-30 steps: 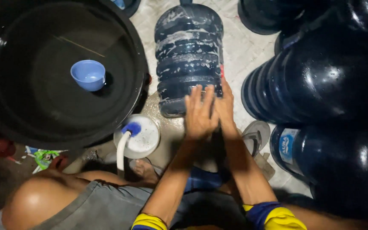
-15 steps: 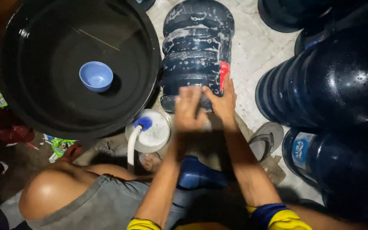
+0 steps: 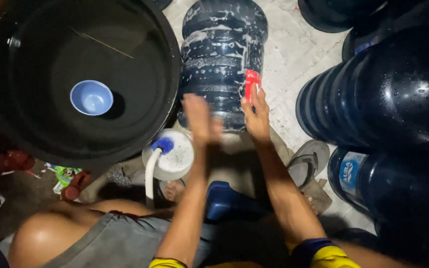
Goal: The person scrubs the exterior of a large blue water jug using a sponge and soapy water. They rotate the jug to clean different sides and the bottom, then rinse it with water from a nearby tap.
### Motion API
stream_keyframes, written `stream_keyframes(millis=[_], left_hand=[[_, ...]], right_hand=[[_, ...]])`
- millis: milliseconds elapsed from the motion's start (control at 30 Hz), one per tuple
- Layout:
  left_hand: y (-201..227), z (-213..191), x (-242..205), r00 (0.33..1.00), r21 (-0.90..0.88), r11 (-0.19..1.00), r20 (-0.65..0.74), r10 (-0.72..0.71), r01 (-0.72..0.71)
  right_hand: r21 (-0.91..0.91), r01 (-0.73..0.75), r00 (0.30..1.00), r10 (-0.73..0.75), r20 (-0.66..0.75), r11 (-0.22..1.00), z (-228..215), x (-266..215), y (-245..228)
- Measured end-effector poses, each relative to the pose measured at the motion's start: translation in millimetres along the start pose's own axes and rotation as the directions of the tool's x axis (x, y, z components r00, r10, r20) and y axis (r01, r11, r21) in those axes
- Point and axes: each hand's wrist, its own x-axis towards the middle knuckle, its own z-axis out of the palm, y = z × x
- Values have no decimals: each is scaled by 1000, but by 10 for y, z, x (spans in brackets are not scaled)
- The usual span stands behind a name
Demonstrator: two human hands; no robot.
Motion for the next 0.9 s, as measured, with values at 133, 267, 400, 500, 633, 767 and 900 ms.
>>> stream_keyframes(millis=[133,267,400,500,633,767,900], left_hand=[[423,-148,-274,869,-741,546,-493,-47,-390],[17,394,-366,952,-839,535,-73,-296,102],[-148,212,-310,908,-897,388,-326,-263,-210],[-45,-380,-367,947,-861,398,-315,71,-316],[294,1906,-400,942,-899,347,-319,-104,-267],[-209,-90,-240,981,-964,254,-125,-150,-84],[-85,-555,-215,993,-993,76,-85,79,-91]], right_hand=[[91,58,996,-51,-70,994,107,81,252],[144,57,997,-49,-58,988,105,-19,502],[188,45,998,-37,-48,981,60,-19,352],[139,74,995,-65,-70,988,110,10,570],[204,68,995,-50,-92,977,108,-7,402],[185,52,991,-28,-131,981,179,14,399],[388,-64,970,149,-192,919,146,-114,86]])
